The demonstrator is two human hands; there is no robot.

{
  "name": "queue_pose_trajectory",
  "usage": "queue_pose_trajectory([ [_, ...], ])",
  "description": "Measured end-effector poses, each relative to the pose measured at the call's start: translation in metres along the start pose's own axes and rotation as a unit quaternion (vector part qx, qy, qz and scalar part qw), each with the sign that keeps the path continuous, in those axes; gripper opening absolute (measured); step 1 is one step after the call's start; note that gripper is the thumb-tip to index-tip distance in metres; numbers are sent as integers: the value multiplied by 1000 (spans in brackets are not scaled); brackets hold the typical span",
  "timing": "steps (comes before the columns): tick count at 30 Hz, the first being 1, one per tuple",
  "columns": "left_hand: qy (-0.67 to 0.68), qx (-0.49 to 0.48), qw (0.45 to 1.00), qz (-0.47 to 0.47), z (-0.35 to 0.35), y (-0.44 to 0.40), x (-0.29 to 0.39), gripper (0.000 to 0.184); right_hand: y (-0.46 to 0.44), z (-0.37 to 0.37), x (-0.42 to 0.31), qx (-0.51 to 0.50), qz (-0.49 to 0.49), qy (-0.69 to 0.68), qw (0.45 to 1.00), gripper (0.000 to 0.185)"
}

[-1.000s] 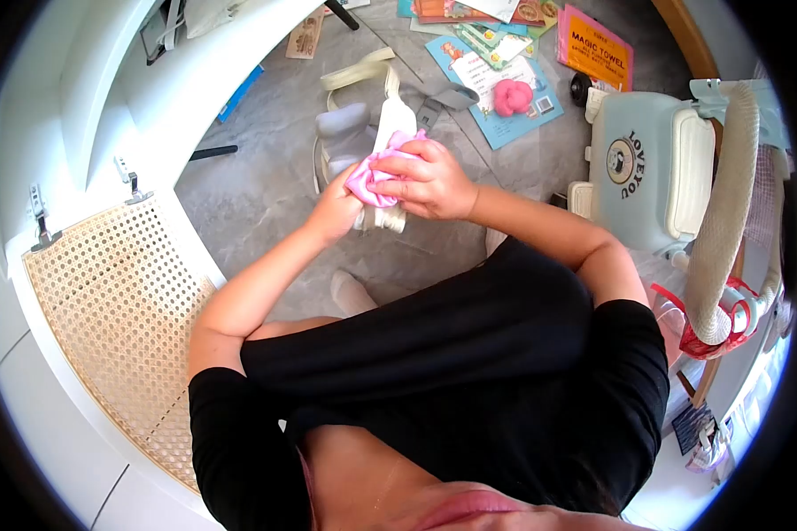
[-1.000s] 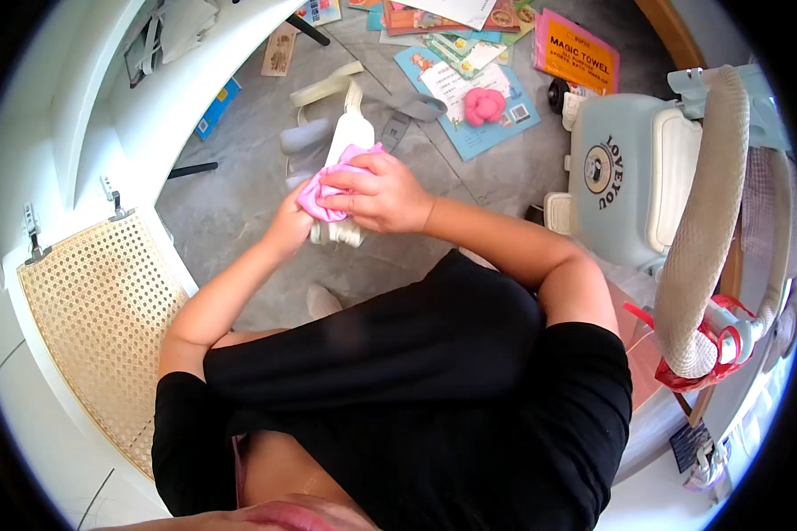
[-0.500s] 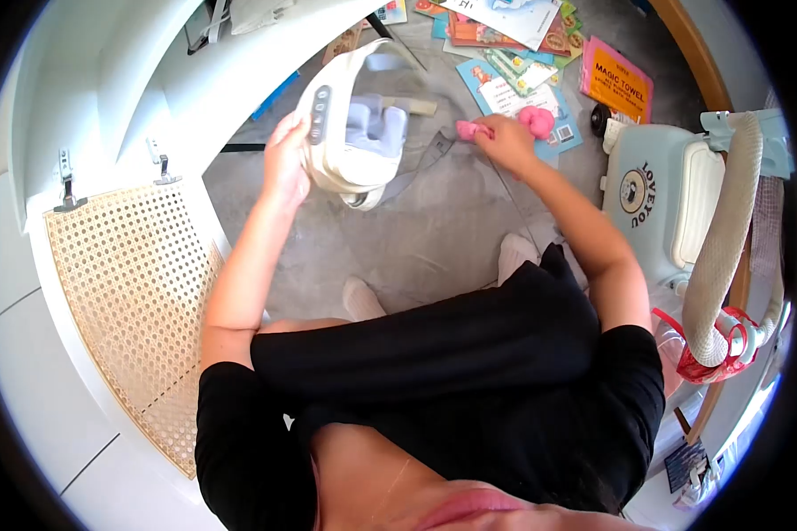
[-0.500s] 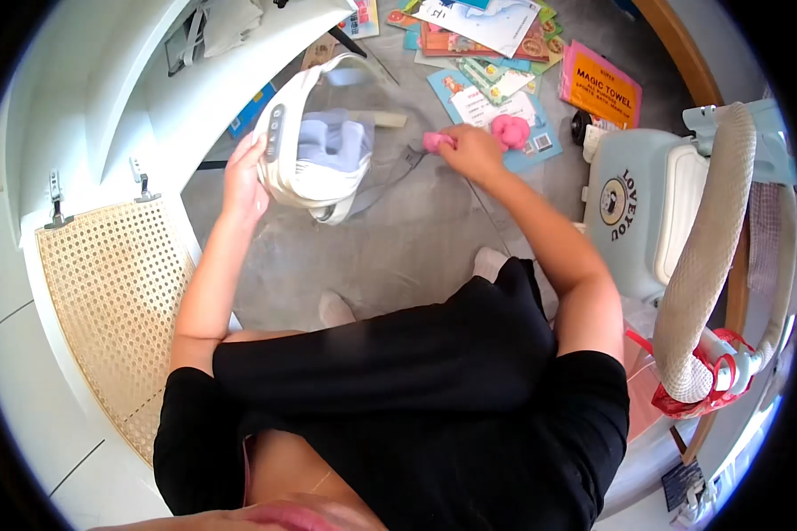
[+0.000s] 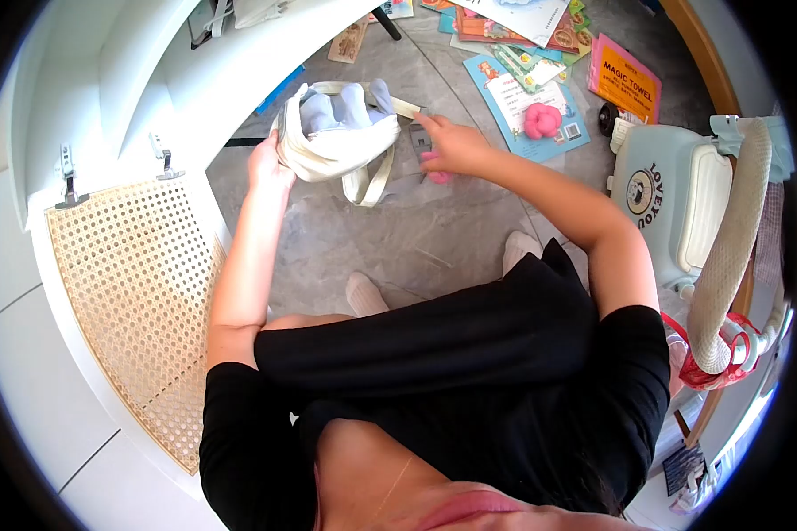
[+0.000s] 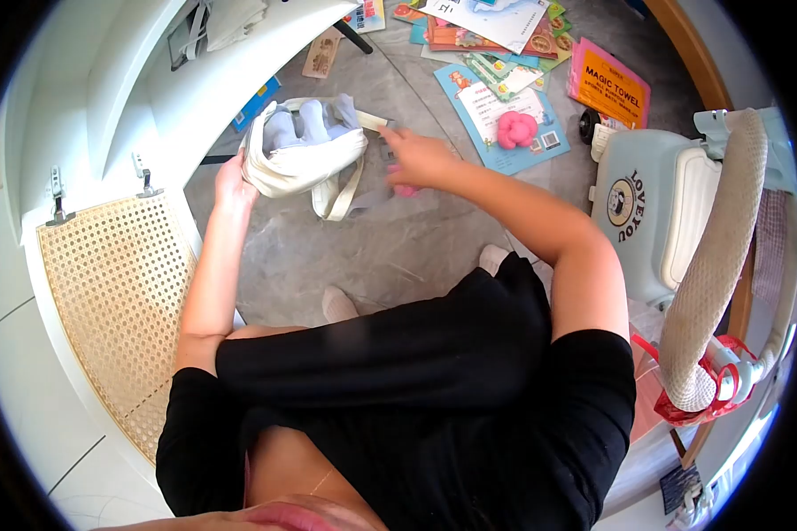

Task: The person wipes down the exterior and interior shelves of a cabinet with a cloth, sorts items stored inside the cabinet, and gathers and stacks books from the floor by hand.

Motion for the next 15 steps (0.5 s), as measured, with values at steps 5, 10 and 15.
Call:
queue_pose_trajectory([
  [5,3,-43,998,-49,17,11,-19,37,-39,7,-32,31,-46,-52,997,114],
  [10,64,-68,993,-70,25,25,-37,28,-23,-3,-35,70,-103,-133,983,106],
  [15,13,-19,998,-54,50,63,-34,34,2,-3,-39,82,-164,-247,952,79],
])
Point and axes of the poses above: each hand's wrist, its own y-axis away from the middle knuckle, its own z-axis out of the palm, x = y × z, the point moved 5 cm from there along -y, towards the middle knuckle, and after that the axes turned 7 degrees about -x, right-handed, at the moved point
